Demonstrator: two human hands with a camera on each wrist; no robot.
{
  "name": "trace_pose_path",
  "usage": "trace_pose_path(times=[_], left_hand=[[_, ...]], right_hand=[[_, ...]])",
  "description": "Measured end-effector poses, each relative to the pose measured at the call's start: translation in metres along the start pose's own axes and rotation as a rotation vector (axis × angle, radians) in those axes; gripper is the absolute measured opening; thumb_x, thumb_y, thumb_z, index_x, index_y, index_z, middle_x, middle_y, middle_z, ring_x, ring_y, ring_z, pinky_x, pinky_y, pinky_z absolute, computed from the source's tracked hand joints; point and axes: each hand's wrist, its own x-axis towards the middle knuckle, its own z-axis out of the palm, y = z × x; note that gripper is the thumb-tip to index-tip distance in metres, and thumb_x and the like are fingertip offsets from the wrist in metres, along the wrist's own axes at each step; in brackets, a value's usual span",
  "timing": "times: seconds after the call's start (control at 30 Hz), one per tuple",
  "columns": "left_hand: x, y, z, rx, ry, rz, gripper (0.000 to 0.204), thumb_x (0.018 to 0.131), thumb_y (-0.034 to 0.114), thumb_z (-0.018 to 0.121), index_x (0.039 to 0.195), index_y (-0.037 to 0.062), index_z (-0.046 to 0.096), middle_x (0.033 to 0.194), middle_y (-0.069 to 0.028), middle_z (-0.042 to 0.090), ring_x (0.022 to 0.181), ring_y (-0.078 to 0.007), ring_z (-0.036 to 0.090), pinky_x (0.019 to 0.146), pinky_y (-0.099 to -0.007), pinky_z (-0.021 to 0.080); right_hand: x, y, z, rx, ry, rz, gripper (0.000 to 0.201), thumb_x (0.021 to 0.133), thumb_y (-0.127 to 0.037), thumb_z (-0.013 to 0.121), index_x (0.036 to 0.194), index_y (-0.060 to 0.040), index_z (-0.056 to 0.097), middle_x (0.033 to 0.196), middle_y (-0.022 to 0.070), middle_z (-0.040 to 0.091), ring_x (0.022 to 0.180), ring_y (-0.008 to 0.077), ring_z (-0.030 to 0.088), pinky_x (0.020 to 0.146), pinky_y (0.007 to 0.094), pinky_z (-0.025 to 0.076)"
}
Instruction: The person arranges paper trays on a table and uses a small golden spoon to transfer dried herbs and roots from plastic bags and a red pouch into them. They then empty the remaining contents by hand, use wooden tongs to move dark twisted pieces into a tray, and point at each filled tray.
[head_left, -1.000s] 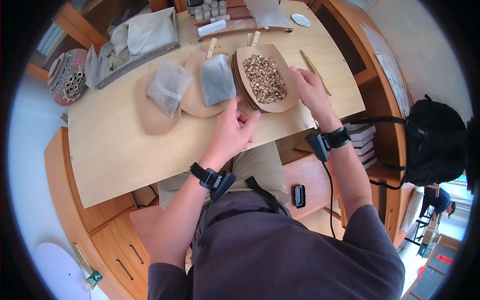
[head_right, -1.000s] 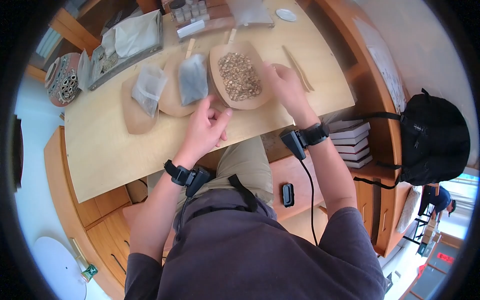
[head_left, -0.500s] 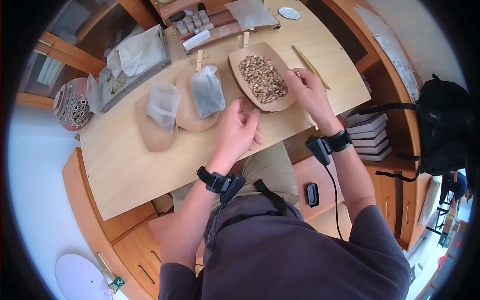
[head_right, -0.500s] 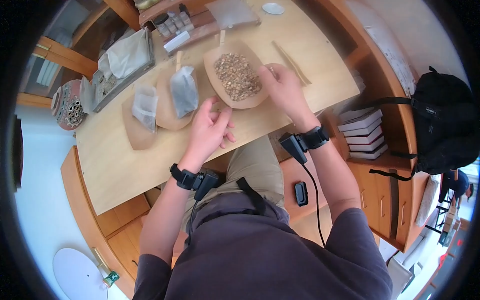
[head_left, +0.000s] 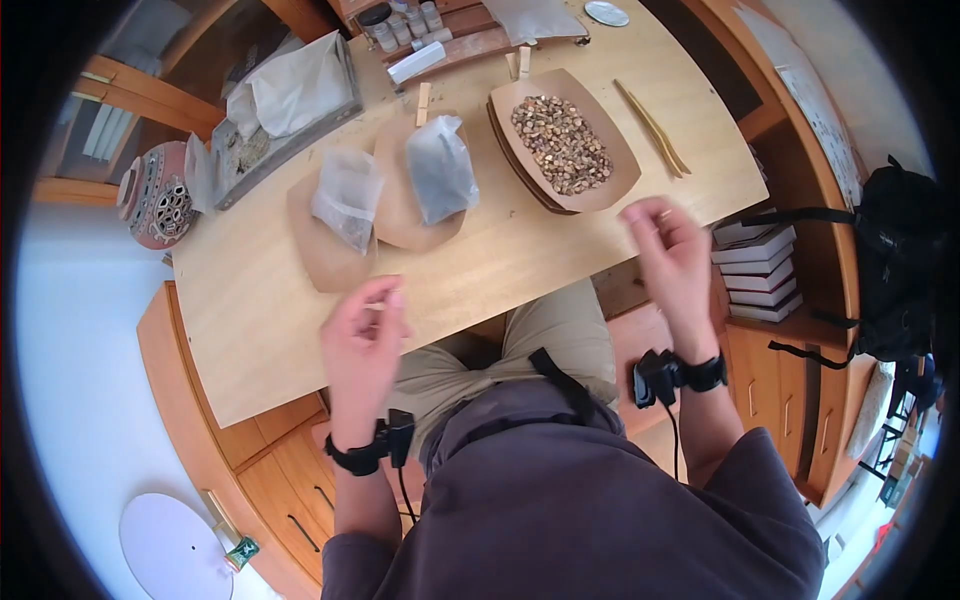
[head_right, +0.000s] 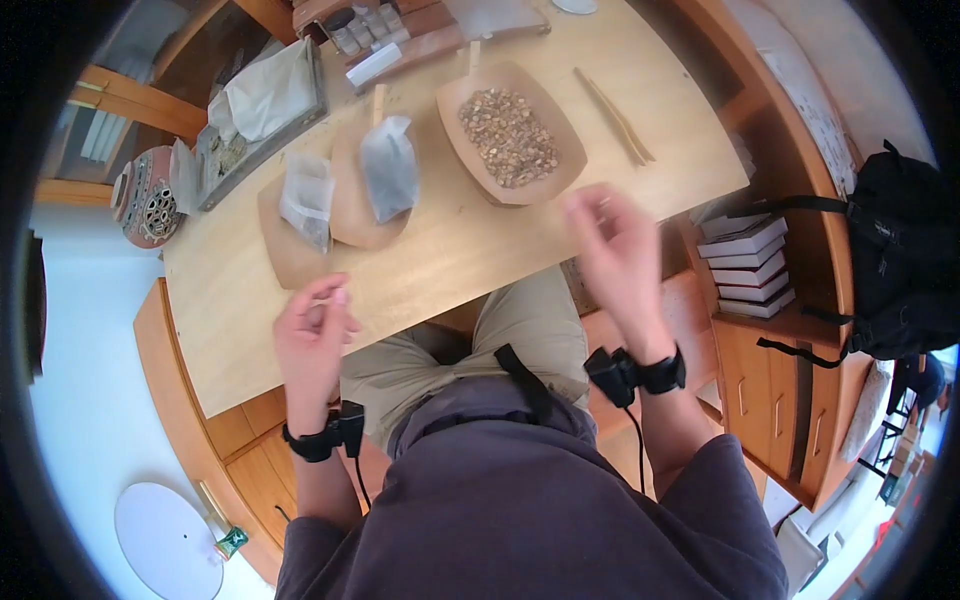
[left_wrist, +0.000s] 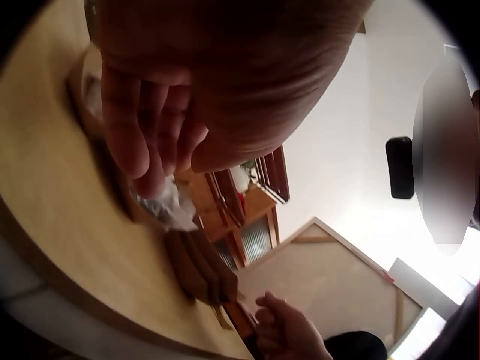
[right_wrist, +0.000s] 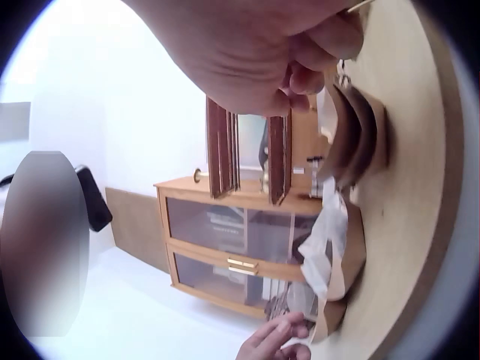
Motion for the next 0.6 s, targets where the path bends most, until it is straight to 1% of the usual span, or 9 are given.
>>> trace_pose_path(times=[0.07, 0.1, 0.17, 0.2, 0.23, 0.33, 0.37, 0.47, 0.6], left_hand=[[0.000, -0.015, -0.027, 0.086, 0.142, -0.013, 0.024, 0.103, 0.012, 0.070, 0.126, 0.0029, 0.071, 0.095, -0.0012, 0.068, 0.068, -0.0040, 0.063, 0.059, -0.0202, 0.048], [0.000, -0.021, -0.037, 0.159, 0.193, 0.002, 0.024, 0.102, 0.011, 0.071, 0.125, 0.0025, 0.071, 0.093, -0.0012, 0.068, 0.067, -0.0044, 0.062, 0.059, -0.0208, 0.048], [0.005, -0.032, -0.051, 0.303, 0.299, 0.033, 0.023, 0.100, 0.010, 0.072, 0.121, 0.0019, 0.072, 0.088, -0.0012, 0.068, 0.065, -0.0051, 0.060, 0.057, -0.0221, 0.048], [0.007, -0.035, -0.053, 0.275, 0.311, 0.026, 0.023, 0.099, 0.010, 0.073, 0.121, 0.0016, 0.072, 0.088, -0.0021, 0.068, 0.064, -0.0062, 0.060, 0.057, -0.0231, 0.048], [0.008, -0.038, -0.054, 0.248, 0.324, 0.021, 0.023, 0.099, 0.010, 0.073, 0.120, 0.0014, 0.073, 0.088, -0.0029, 0.068, 0.063, -0.0074, 0.059, 0.058, -0.0242, 0.048], [0.017, -0.053, -0.050, 0.224, 0.297, 0.076, 0.023, 0.098, 0.013, 0.074, 0.118, 0.0009, 0.074, 0.091, -0.0069, 0.070, 0.062, -0.0112, 0.061, 0.059, -0.0269, 0.050], [0.019, -0.056, -0.049, 0.226, 0.278, 0.105, 0.023, 0.098, 0.014, 0.074, 0.117, 0.0008, 0.075, 0.092, -0.0084, 0.071, 0.062, -0.0126, 0.062, 0.060, -0.0278, 0.051], [0.024, -0.052, -0.046, 0.245, 0.248, 0.063, 0.024, 0.099, 0.017, 0.074, 0.115, -0.0002, 0.076, 0.099, -0.0121, 0.074, 0.063, -0.0167, 0.065, 0.062, -0.0305, 0.053], [0.025, -0.060, -0.052, 0.230, 0.199, 0.054, 0.028, 0.101, 0.018, 0.073, 0.121, -0.0013, 0.075, 0.105, -0.0074, 0.073, 0.067, -0.0091, 0.063, 0.060, -0.0254, 0.050]], right_hand=[[-0.018, -0.016, 0.023, -0.065, -0.275, 0.154, 0.018, 0.103, -0.016, 0.071, 0.098, 0.0015, 0.072, 0.075, -0.0029, 0.064, 0.068, 0.0032, 0.050, 0.060, 0.0244, 0.044], [-0.021, -0.023, 0.038, -0.103, -0.352, 0.154, 0.021, 0.101, -0.018, 0.072, 0.096, 0.0030, 0.070, 0.070, 0.0023, 0.061, 0.065, 0.0064, 0.049, 0.059, 0.0280, 0.044], [-0.022, -0.019, 0.060, -0.111, -0.466, 0.159, 0.027, 0.100, -0.021, 0.073, 0.092, 0.0037, 0.069, 0.068, 0.0061, 0.058, 0.064, 0.0095, 0.049, 0.059, 0.0309, 0.045], [-0.021, -0.016, 0.072, -0.118, -0.520, 0.161, 0.029, 0.100, -0.023, 0.073, 0.091, 0.0040, 0.068, 0.067, 0.0080, 0.056, 0.064, 0.0111, 0.049, 0.059, 0.0324, 0.045], [-0.013, -0.017, 0.091, -0.220, -0.552, 0.087, 0.039, 0.099, -0.030, 0.072, 0.085, 0.0057, 0.064, 0.065, 0.0139, 0.056, 0.061, 0.0189, 0.053, 0.060, 0.0381, 0.047], [0.002, -0.016, 0.127, -0.276, -0.501, 0.084, 0.047, 0.101, -0.035, 0.069, 0.082, 0.0074, 0.063, 0.066, 0.0188, 0.058, 0.061, 0.0273, 0.058, 0.062, 0.0435, 0.048], [0.006, -0.012, 0.136, -0.269, -0.486, 0.075, 0.051, 0.101, -0.038, 0.067, 0.084, 0.0092, 0.064, 0.069, 0.0234, 0.062, 0.063, 0.0341, 0.063, 0.063, 0.0465, 0.049], [0.013, -0.014, 0.150, -0.317, -0.479, 0.074, 0.051, 0.101, -0.038, 0.065, 0.086, 0.0105, 0.065, 0.072, 0.0269, 0.063, 0.066, 0.0366, 0.064, 0.064, 0.0466, 0.049], [0.015, -0.005, 0.151, -0.305, -0.379, 0.052, 0.046, 0.102, -0.032, 0.063, 0.086, 0.0113, 0.064, 0.072, 0.0289, 0.062, 0.065, 0.0385, 0.063, 0.064, 0.0473, 0.048]])
